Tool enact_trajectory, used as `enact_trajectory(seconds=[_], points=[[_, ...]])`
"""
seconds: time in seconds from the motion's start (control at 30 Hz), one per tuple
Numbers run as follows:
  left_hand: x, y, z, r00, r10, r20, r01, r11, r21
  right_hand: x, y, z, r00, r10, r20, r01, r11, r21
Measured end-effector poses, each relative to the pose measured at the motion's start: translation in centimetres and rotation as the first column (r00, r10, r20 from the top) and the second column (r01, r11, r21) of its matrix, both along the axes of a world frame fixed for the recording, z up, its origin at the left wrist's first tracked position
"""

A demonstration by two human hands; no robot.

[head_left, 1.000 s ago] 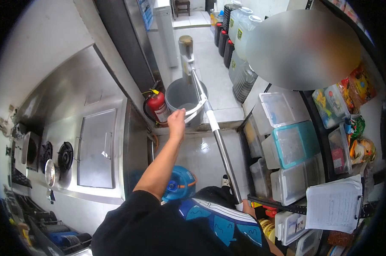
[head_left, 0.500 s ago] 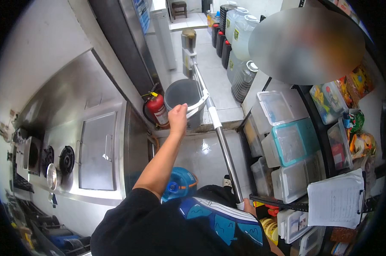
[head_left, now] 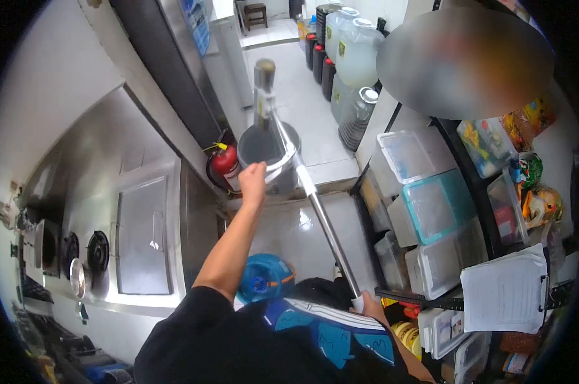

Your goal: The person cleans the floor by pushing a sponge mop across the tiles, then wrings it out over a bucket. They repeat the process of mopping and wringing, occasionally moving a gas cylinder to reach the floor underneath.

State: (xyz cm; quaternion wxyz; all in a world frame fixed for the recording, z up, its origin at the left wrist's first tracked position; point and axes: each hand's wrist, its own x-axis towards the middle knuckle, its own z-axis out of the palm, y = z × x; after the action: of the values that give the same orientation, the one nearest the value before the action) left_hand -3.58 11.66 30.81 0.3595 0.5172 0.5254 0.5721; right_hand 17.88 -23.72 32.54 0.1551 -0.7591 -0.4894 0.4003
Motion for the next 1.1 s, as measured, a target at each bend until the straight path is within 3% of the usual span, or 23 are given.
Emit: enact_trajectory(seconds=[0.13,0.23,0.37,0.4,0.43,0.47,0.5,0.53,0.7,0.77,0.9,0.93,1.1], points=[[-0.9,2.3,-5.1,0.998,-0.055,-0.011,0.053,0.993,-0.106,-0.7,-0.3,1.1,0.999,-0.001,-0.032,-0.002,0.997,-0.078],[0.0,4.0,-4.4,0.940,-0.092,-0.329,0.060,0.992,-0.108,0.7,-0.4,-0.4,0.991,0.044,-0.126,-0.046,0.999,-0.009],[2.6,5.5,1.0,0.739,-0.161,-0.655,0.189,0.982,-0.028,1.3,-0.9,1.9,0.961,0.094,-0.262,-0.051,0.985,0.164],[3.3,6.3,1.7,0.692,-0.197,-0.694,0.209,0.975,-0.069,1.5,-0.9,4.5,0.947,0.010,-0.322,-0.019,1.000,-0.024],[4.2,6.8,2.4,0.675,-0.204,-0.709,0.258,0.966,-0.032,2.5,-2.1,4.1,0.864,-0.101,-0.494,0.049,0.992,-0.117],[5.0,7.2,3.3,0.615,-0.219,-0.758,0.322,0.947,-0.012,3.4,-3.7,3.8,0.814,-0.125,-0.568,0.075,0.991,-0.111],[6.1,7.5,3.9,0.587,-0.242,-0.773,0.355,0.935,-0.023,4.2,-5.2,3.7,0.757,-0.149,-0.637,0.106,0.989,-0.106],[7.2,7.5,4.5,0.595,-0.362,-0.717,0.374,0.915,-0.152,4.8,-6.2,4.5,0.707,-0.241,-0.665,0.136,0.969,-0.206],[12.5,7.9,-0.4,0.502,-0.431,-0.750,0.425,0.878,-0.220,5.2,-9.6,12.8,0.329,-0.628,-0.705,0.242,0.778,-0.580],[13.3,6.7,-3.2,0.547,-0.486,-0.682,0.398,0.867,-0.299,5.2,-10.8,15.2,0.326,-0.677,-0.660,0.265,0.736,-0.623],[13.8,4.3,-9.0,0.517,-0.618,-0.591,0.418,0.786,-0.456,6.1,-11.1,16.1,0.319,-0.738,-0.594,0.259,0.671,-0.695],[13.4,3.7,-9.9,0.529,-0.638,-0.559,0.418,0.769,-0.483,6.8,-11.4,14.8,0.241,-0.732,-0.638,0.215,0.681,-0.700],[6.2,2.0,-8.9,0.501,-0.556,-0.663,0.328,0.831,-0.449,8.9,-5.9,6.1,0.241,-0.726,-0.644,0.116,0.680,-0.724]])
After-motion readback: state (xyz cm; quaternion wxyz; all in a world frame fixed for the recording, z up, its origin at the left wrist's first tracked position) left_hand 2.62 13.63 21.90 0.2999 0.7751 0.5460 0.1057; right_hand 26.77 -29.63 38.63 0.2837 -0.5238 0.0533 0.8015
